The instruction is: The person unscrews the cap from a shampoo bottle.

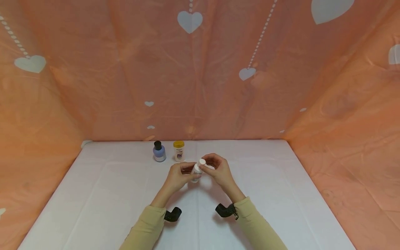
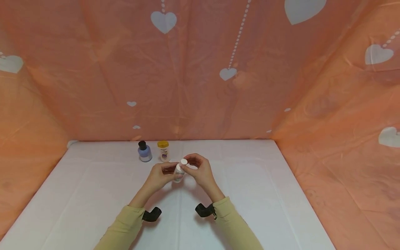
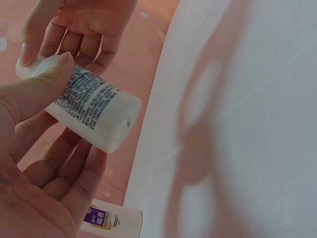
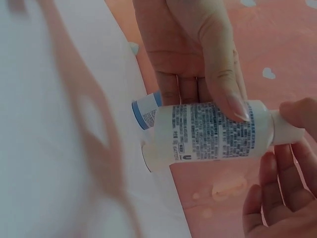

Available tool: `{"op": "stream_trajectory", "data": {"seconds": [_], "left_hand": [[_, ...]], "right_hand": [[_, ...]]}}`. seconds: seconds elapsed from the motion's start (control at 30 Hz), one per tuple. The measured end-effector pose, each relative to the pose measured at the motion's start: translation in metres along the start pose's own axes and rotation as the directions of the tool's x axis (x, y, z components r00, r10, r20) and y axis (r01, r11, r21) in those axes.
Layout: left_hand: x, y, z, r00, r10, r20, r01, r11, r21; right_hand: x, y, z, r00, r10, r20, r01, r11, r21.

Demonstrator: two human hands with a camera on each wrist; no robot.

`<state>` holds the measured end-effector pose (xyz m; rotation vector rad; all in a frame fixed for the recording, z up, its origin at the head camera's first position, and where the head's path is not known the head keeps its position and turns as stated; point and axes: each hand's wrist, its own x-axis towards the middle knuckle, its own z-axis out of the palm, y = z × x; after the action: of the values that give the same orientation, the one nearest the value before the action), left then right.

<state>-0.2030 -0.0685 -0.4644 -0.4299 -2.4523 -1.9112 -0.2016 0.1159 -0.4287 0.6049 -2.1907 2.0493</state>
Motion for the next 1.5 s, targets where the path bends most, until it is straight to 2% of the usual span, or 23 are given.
{"op": "stream_trajectory", "data": {"seconds": [0.1,0.3,0.43,0.57,0.83,1.1,1.23,1.5], "left_hand": [[0.000,0.000,-0.001,1.000,0.003,-0.004,-0.003,1.000,0.005],[-0.001,-0.001,-0.002,1.000,-0.014,0.005,0.014,1.000,0.010],[-0.001,-0.001,-0.002,1.000,-0.007,0.004,0.007,1.000,0.014],[0.001,0.000,-0.002,1.000,0.000,-0.006,0.001,1.000,0.019],[0.002,-0.001,0.001,0.999,-0.027,-0.031,0.026,0.999,-0.027],[0.001,-0.001,0.002,0.998,-0.032,-0.061,0.032,0.999,-0.008],[0.001,-0.002,0.001,0.998,-0.026,-0.062,0.025,0.999,-0.020],[0.002,-0.002,0.001,0.998,-0.016,-0.064,0.014,0.999,-0.040]], "right_hand": [[0.000,0.000,-0.001,1.000,-0.005,0.017,0.005,1.000,0.001],[-0.002,0.001,-0.003,0.998,0.033,0.046,-0.036,0.998,0.057],[-0.002,0.001,-0.003,0.998,0.010,0.065,-0.015,0.997,0.077],[0.000,0.001,-0.001,1.000,-0.001,0.029,0.000,0.999,0.049],[0.001,0.001,0.007,0.996,0.056,-0.067,-0.053,0.998,0.042],[0.002,0.003,0.010,0.994,0.051,-0.092,-0.049,0.999,0.019],[0.002,0.004,0.010,0.996,0.044,-0.083,-0.043,0.999,0.014],[0.002,0.002,0.006,1.000,0.024,-0.011,-0.024,1.000,-0.010]]}}
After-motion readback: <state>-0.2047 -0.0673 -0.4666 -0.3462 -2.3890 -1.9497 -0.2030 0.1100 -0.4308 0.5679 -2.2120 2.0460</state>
